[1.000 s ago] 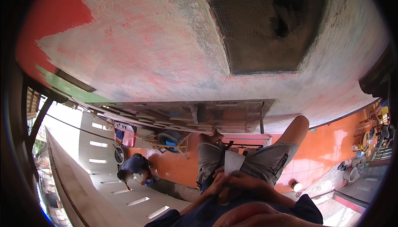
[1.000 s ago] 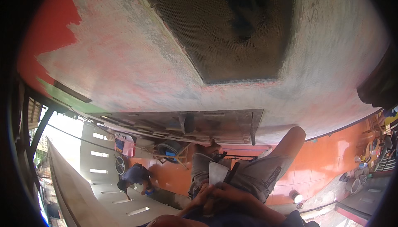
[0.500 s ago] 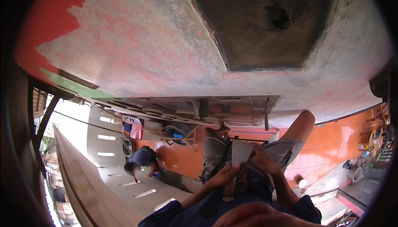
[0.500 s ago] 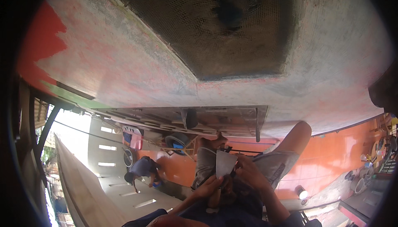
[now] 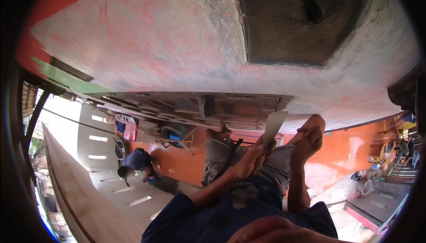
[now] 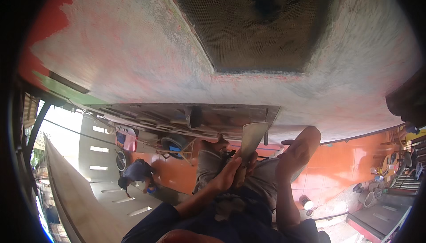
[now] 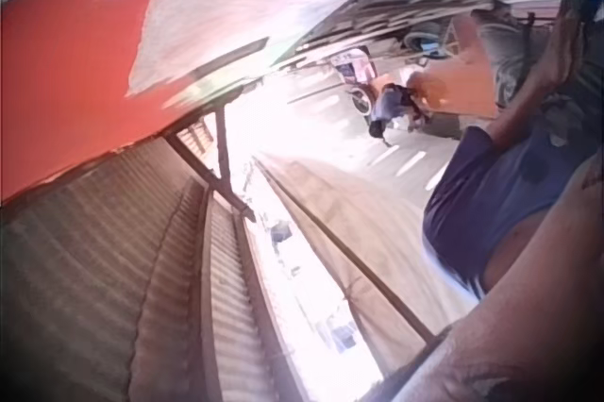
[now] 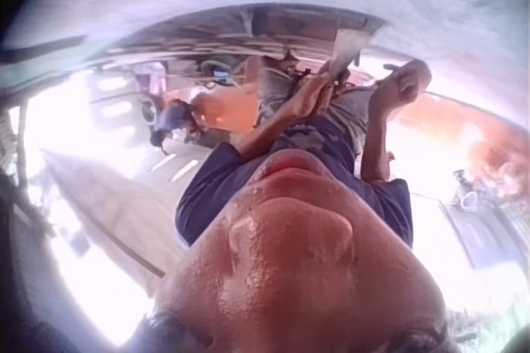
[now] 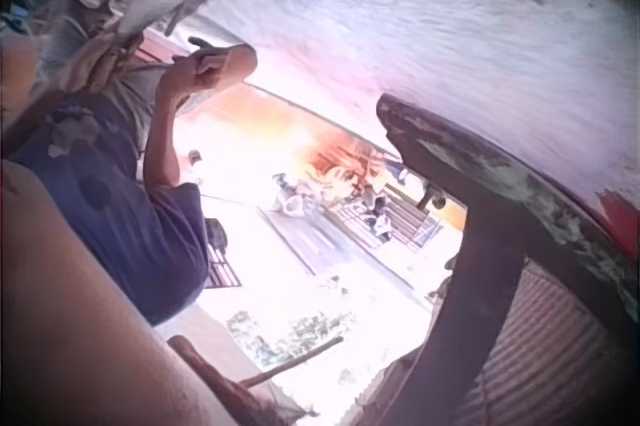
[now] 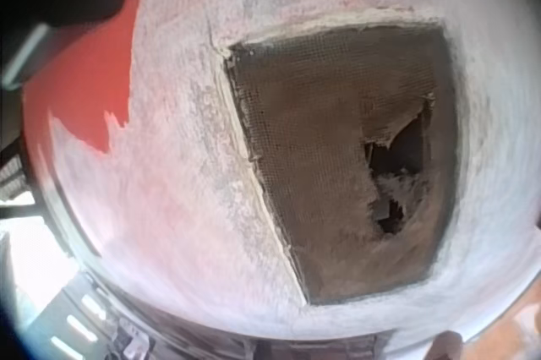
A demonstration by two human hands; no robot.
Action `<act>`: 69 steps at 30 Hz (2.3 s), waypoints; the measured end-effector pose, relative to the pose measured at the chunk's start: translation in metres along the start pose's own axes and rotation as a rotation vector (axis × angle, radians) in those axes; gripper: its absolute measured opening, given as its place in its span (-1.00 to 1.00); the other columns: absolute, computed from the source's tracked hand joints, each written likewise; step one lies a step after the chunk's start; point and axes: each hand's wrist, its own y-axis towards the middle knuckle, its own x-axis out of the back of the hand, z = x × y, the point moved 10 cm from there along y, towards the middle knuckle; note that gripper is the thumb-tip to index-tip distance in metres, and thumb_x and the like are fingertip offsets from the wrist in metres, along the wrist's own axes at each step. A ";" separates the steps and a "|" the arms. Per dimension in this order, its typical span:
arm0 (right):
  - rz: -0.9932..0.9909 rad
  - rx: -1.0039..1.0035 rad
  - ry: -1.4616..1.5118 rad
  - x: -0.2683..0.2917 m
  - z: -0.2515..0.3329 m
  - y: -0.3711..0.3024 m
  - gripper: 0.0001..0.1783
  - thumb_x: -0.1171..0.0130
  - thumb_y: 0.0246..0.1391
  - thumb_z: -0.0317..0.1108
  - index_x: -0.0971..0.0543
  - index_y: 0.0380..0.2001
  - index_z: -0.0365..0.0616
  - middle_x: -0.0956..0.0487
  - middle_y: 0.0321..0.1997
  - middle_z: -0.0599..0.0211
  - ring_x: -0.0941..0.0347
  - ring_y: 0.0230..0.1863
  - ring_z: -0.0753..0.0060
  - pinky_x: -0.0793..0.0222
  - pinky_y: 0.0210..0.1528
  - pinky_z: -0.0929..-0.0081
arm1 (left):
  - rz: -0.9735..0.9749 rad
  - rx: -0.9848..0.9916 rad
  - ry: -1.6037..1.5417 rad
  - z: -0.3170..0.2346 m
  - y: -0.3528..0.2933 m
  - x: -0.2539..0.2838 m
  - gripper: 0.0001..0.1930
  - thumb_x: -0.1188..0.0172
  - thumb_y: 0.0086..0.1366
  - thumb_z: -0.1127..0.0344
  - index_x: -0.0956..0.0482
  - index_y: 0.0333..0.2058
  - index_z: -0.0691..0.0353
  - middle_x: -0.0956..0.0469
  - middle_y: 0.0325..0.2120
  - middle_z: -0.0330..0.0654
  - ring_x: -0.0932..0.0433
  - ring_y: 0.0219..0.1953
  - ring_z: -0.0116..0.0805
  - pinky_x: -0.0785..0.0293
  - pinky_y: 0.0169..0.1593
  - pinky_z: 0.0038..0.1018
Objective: The person uses a metal scraper to remove old paint and plaster from a ceiling surface. They repeatedly scrape a rectangular area and surrounding painted sections, working from a standing position on a scaffold or ladder. A second person is visible in the background cleaning the floor.
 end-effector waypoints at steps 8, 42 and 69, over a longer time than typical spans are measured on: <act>0.309 0.483 -0.022 -0.041 0.047 -0.018 -0.81 -0.03 0.10 -0.59 -0.36 -0.21 -0.18 -0.48 -0.16 0.14 -0.51 -0.08 0.19 -0.48 -0.07 0.21 | -0.078 -0.012 0.525 -0.046 -0.009 -0.013 -0.15 -0.01 0.39 0.62 0.29 0.49 0.15 -0.47 -0.43 -0.22 -0.42 -0.53 -0.55 -0.41 -0.47 -0.56; 1.093 0.042 0.212 -0.206 0.176 -0.053 -0.78 -0.16 0.30 -0.40 -0.49 -0.07 -0.30 -0.56 -0.30 0.41 -0.43 -0.34 0.66 -0.36 -0.31 0.59 | -0.037 -0.470 0.289 -0.166 -0.002 -0.081 -0.58 0.26 0.57 0.22 0.00 0.31 0.15 -0.43 -0.43 -0.11 -0.40 -0.60 -0.48 -0.32 -0.60 -0.55; 1.300 -0.307 0.419 -0.253 0.140 -0.017 -0.65 -0.17 0.30 0.00 -0.55 -0.22 -0.08 -0.47 -0.50 0.53 -0.29 -0.72 0.72 -0.13 -0.77 0.69 | -0.595 -0.653 0.364 -0.154 0.045 -0.068 -0.52 0.38 0.56 -0.12 -0.21 -0.15 0.26 -0.27 -0.76 -0.21 -0.25 -0.80 -0.45 -0.29 -0.69 -0.52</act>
